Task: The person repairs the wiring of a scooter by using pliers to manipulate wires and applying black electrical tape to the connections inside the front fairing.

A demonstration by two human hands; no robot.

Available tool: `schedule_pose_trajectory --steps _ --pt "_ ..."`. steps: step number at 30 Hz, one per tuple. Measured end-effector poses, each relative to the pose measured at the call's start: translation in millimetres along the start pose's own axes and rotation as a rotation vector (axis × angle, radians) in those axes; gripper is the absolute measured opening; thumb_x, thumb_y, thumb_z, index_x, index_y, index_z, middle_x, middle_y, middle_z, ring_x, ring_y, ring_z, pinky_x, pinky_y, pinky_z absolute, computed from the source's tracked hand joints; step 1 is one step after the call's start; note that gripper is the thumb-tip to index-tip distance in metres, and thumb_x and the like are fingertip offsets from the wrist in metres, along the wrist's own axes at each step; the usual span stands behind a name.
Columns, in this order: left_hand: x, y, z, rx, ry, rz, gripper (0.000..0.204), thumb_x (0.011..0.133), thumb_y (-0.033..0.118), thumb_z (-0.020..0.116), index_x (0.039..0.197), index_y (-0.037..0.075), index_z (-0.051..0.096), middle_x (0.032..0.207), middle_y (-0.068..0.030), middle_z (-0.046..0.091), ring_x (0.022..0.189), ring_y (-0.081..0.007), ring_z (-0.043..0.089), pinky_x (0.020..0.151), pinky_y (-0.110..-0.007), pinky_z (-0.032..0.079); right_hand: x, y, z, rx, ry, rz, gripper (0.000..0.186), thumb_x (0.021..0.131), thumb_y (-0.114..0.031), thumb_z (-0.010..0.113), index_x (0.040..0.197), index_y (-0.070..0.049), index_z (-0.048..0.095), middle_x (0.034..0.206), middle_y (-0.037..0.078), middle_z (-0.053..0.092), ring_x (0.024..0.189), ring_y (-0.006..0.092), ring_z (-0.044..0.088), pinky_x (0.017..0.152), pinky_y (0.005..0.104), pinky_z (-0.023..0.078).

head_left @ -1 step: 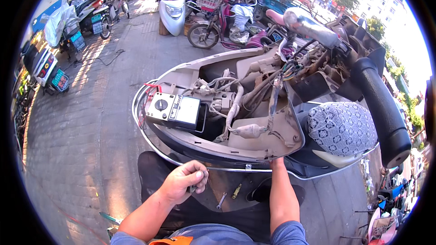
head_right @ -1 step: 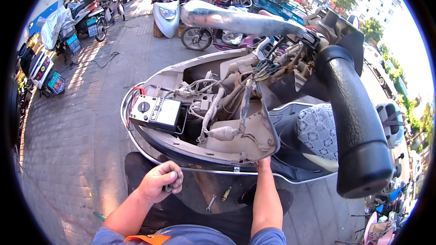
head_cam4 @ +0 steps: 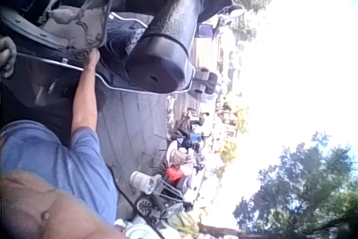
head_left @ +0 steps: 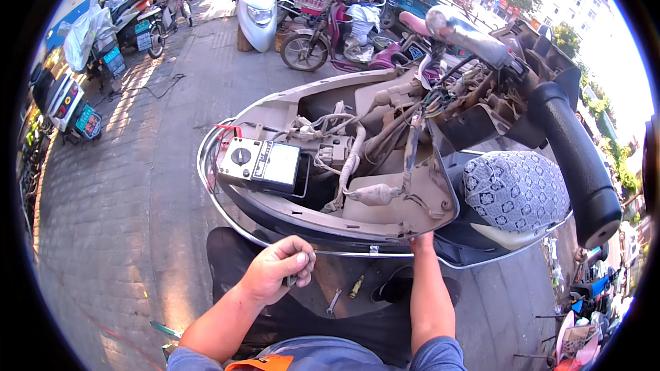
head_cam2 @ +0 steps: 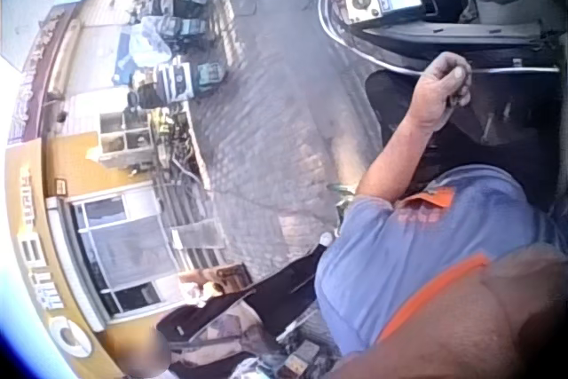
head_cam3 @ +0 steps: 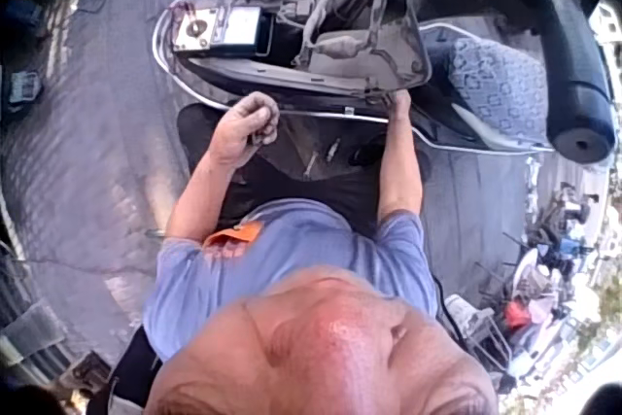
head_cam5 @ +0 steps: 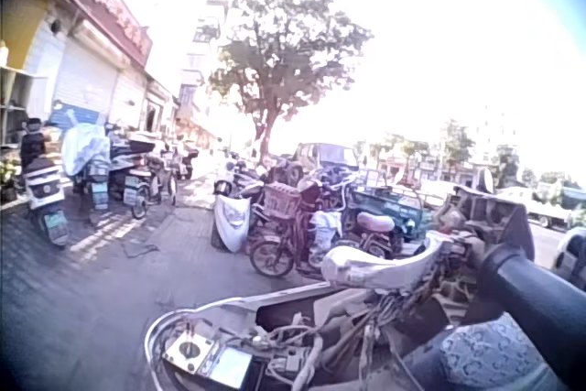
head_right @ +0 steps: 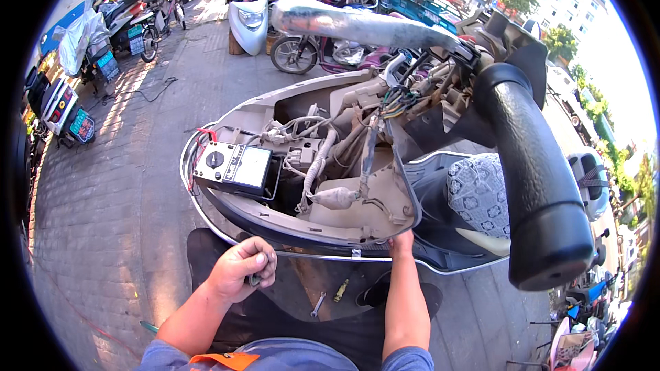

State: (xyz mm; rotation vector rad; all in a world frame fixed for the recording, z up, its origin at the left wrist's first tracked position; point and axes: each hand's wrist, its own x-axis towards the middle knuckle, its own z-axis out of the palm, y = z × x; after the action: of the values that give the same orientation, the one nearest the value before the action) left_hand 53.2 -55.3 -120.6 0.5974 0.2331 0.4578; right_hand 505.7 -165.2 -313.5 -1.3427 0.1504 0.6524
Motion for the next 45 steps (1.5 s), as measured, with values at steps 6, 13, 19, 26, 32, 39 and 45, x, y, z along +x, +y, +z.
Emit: schedule_pose_trajectory --steps 6,13,19,26,32,39,45 --pt "34.7 38.0 46.7 0.019 -0.014 0.11 0.016 0.111 0.017 0.069 0.118 0.003 0.068 0.093 -0.0019 0.063 0.081 -0.0099 0.058 0.071 -0.031 0.052 -152.5 -172.4 14.1 -0.051 0.087 -0.873 0.011 0.107 -0.002 0.056 0.116 -0.003 0.063 0.085 -0.001 0.054 0.065 0.0054 0.046 0.055 0.0227 0.038" --pt "79.6 74.9 94.8 0.11 0.033 0.137 0.015 0.11 0.017 0.067 0.115 0.004 0.068 0.085 0.0004 0.057 0.077 -0.0099 0.055 0.066 -0.029 0.048 -306.9 -266.7 169.0 -1.179 -0.487 -1.99 0.049 0.087 0.002 0.073 0.131 -0.017 0.078 0.115 0.008 0.069 0.1 0.0263 0.07 0.081 0.0399 0.059" --pt "94.6 70.6 106.7 0.09 0.03 0.082 0.012 0.111 0.018 0.068 0.113 0.006 0.069 0.089 0.0021 0.061 0.077 -0.0082 0.057 0.065 -0.029 0.049 -292.7 -288.9 219.0 -1.643 -0.401 -2.297 0.027 0.086 -0.017 0.072 0.113 -0.015 0.077 0.113 0.004 0.069 0.106 0.0212 0.069 0.079 0.0346 0.059" --pt "116.5 75.3 117.3 0.299 0.011 0.128 0.015 0.109 0.021 0.072 0.112 0.006 0.071 0.087 0.0018 0.063 0.073 -0.0072 0.058 0.062 -0.026 0.048 -290.3 -283.2 204.4 -1.684 -0.281 -2.138 0.008 0.083 -0.018 0.071 0.088 -0.013 0.066 0.09 0.001 0.062 0.089 0.0215 0.07 0.068 0.0373 0.059" --pt "161.8 84.5 141.0 0.608 0.031 0.256 0.019 0.108 0.022 0.074 0.114 0.004 0.074 0.086 0.0031 0.062 0.073 -0.0056 0.055 0.065 -0.025 0.047 -287.9 -281.5 176.9 -1.374 -0.439 -1.766 0.009 0.094 -0.014 0.077 0.102 -0.012 0.079 0.089 0.006 0.069 0.082 0.0304 0.073 0.069 0.0449 0.059" --pt "188.4 76.0 148.5 0.653 0.021 0.353 0.017 0.107 0.022 0.074 0.108 0.005 0.074 0.08 0.0049 0.063 0.066 -0.0037 0.052 0.06 -0.022 0.042 -275.9 -265.8 172.7 -1.137 -0.407 -1.795 0.013 0.092 -0.014 0.081 0.105 -0.012 0.08 0.094 0.005 0.072 0.083 0.029 0.074 0.07 0.0414 0.059" --pt "185.4 75.4 147.3 0.776 0.058 0.404 0.013 0.105 0.018 0.074 0.103 0.005 0.073 0.081 0.0045 0.063 0.065 -0.0024 0.052 0.057 -0.023 0.039 -275.0 -273.6 172.2 -1.323 -0.406 -2.152 0.019 0.087 -0.012 0.075 0.106 -0.012 0.074 0.102 0.0 0.069 0.087 0.0213 0.071 0.072 0.0389 0.06"
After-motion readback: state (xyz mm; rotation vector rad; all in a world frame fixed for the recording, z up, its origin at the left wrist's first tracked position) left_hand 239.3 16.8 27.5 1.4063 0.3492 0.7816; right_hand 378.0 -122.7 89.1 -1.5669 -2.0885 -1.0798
